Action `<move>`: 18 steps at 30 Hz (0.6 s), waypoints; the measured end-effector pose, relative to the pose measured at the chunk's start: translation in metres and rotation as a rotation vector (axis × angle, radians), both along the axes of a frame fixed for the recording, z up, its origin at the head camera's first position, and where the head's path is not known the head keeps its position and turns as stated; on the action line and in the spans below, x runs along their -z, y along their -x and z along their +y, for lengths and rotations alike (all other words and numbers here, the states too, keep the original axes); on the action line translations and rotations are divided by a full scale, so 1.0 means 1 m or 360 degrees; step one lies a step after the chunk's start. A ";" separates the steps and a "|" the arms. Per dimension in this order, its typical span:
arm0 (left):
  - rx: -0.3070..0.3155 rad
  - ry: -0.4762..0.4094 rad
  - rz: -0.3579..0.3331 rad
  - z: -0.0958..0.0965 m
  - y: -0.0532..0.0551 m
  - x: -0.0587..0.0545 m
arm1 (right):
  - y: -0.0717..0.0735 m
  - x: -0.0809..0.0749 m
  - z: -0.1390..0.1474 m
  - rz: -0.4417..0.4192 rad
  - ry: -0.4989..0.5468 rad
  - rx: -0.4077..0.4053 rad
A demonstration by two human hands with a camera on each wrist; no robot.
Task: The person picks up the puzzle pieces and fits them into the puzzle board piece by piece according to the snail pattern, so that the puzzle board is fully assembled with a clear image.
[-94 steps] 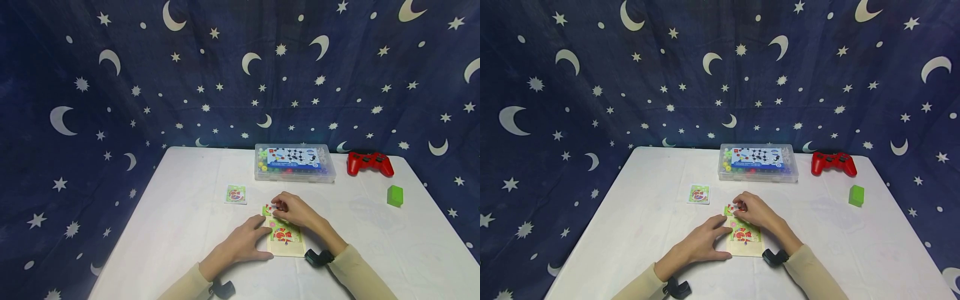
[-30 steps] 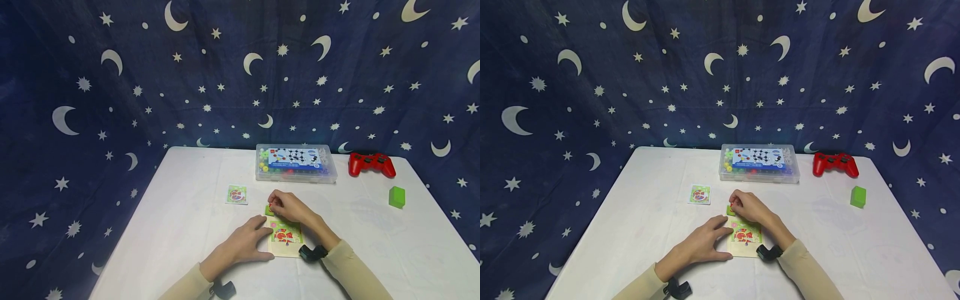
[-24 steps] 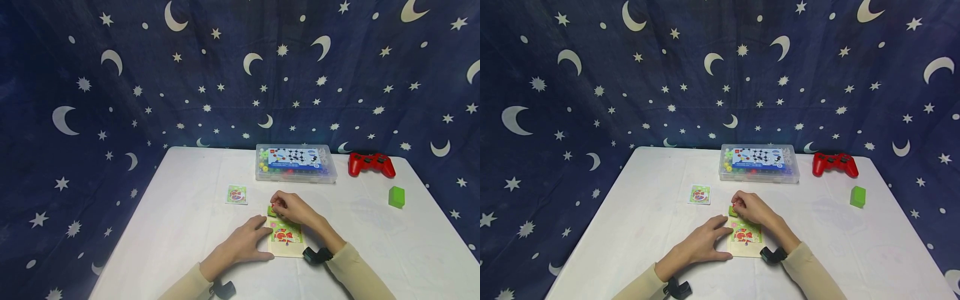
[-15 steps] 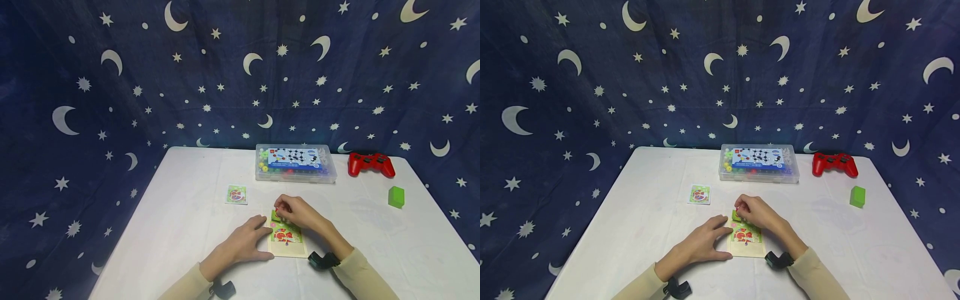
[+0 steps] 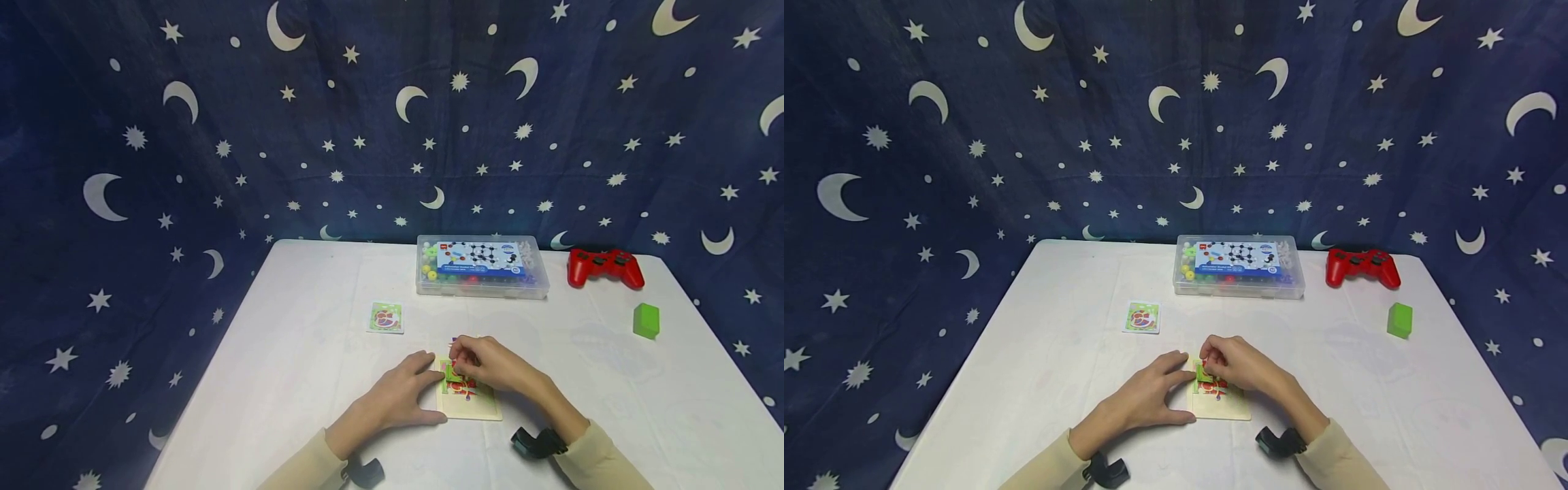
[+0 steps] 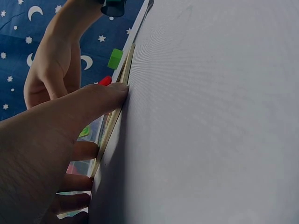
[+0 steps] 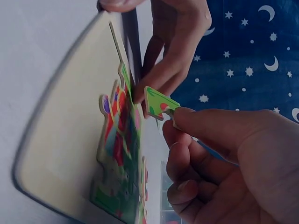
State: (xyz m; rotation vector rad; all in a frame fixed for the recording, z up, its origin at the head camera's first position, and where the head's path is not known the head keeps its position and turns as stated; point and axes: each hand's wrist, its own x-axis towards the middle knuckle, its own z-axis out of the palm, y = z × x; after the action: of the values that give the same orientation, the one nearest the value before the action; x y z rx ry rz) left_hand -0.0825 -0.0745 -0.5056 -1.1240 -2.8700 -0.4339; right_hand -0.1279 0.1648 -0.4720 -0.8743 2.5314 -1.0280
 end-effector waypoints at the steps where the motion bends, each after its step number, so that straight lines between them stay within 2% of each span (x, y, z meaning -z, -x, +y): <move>1: 0.0000 -0.0003 0.0005 0.000 0.000 0.000 | -0.001 0.001 0.000 0.0001 -0.0006 -0.0011; 10: -0.0009 -0.0016 -0.0023 -0.001 -0.001 0.000 | -0.012 0.009 -0.001 -0.0070 0.0027 -0.0143; 18: -0.0029 0.0000 -0.0036 0.000 -0.001 -0.001 | -0.019 0.015 -0.002 -0.0055 0.0045 -0.0184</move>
State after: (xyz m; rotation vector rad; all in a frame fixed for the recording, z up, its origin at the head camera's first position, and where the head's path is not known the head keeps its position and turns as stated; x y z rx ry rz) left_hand -0.0818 -0.0747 -0.5041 -1.0993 -2.8972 -0.4489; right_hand -0.1087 0.1628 -0.4873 -0.9892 2.4127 -1.0364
